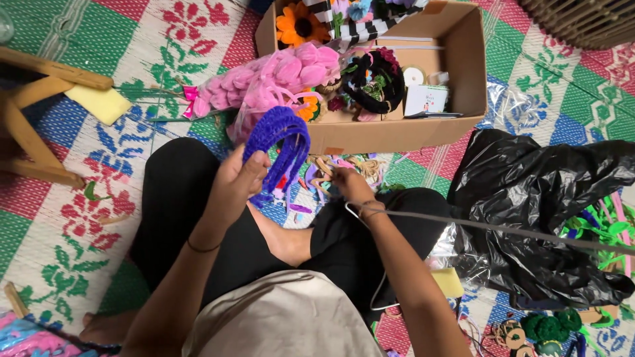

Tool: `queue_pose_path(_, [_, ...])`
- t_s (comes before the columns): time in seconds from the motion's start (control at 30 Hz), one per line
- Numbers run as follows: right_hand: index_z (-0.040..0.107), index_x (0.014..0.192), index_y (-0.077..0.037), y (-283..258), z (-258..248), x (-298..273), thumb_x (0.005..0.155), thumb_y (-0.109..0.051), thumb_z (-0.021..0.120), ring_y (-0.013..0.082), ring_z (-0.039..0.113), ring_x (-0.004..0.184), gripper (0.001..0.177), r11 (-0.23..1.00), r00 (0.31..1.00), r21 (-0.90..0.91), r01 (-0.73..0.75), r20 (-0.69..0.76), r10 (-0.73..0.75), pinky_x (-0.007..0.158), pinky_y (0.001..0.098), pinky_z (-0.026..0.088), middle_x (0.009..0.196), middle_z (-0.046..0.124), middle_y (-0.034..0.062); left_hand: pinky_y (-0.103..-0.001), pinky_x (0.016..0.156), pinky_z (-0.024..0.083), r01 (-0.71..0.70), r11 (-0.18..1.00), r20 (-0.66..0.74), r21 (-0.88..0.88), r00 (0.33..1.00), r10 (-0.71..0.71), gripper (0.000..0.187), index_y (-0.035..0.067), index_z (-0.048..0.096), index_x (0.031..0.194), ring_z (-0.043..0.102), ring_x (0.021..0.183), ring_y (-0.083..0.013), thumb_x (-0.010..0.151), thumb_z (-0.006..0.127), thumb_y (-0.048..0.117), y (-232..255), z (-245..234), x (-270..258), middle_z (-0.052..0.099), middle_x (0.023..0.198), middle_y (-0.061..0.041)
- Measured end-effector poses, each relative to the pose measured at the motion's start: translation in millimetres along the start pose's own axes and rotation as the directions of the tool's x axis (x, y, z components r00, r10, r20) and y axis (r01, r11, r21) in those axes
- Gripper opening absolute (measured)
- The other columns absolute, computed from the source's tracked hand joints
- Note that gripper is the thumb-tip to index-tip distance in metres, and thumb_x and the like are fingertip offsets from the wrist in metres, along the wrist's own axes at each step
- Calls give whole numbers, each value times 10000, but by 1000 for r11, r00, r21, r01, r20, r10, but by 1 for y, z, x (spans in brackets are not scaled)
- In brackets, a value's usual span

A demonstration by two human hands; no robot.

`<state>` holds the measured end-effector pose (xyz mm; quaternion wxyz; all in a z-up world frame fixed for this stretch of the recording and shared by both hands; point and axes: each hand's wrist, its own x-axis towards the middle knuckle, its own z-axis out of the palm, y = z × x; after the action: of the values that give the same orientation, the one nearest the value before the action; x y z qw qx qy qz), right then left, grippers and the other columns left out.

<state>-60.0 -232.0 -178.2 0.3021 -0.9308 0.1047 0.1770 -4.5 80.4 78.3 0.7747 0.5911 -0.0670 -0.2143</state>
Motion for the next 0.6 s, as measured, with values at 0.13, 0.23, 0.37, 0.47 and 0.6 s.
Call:
queue_pose_path(0.13, [718, 1171, -188, -13, 0, -7, 905, -334, 731, 404, 694, 1094, 304, 986, 995, -138, -98, 12, 100, 967, 515, 573, 1205, 686, 126, -145, 410, 225, 19, 1000, -2, -6, 1000, -19, 302, 44, 559, 970, 246, 455, 33, 1084, 497, 317, -6, -2, -2, 305, 609, 91])
queue_pose_path(0.23, [746, 1054, -247, 1, 7, -4, 900, -363, 723, 377, 708, 1070, 194, 979, 993, -166, -114, -5, 115, 933, 489, 588, 1175, 676, 68, -140, 411, 214, 30, 999, -25, -26, 999, -31, 294, 45, 555, 961, 236, 453, 36, 1085, 500, 306, -9, -1, -3, 288, 608, 96])
queue_pose_path(0.37, [706, 1088, -249, -2, 1, -6, 946, -401, 655, 353, 704, 1072, 214, 993, 995, -84, -88, -60, 83, 919, 479, 586, 1111, 682, 70, -137, 410, 218, 36, 999, -28, -25, 999, -37, 287, 49, 557, 965, 250, 453, 38, 1081, 509, 307, -11, -3, -2, 301, 614, 96])
queue_pose_path(0.47, [679, 1103, -217, -15, -7, -12, 944, -324, 639, 381, 693, 1075, 196, 999, 998, -33, 4, -59, -6, 916, 503, 577, 1077, 697, 110, -140, 409, 228, 43, 999, -34, -10, 998, -44, 292, 47, 567, 967, 263, 449, 35, 1079, 513, 312, -11, -3, -3, 324, 614, 85])
queue_pose_path(0.6, [650, 1149, -186, -34, -15, -20, 943, -197, 617, 408, 686, 1075, 209, 996, 994, 22, 89, -71, -87, 916, 519, 568, 1075, 718, 145, -144, 400, 229, 57, 998, -35, -10, 998, -58, 305, 35, 573, 958, 259, 434, 27, 1081, 517, 308, -20, -7, -2, 326, 607, 74])
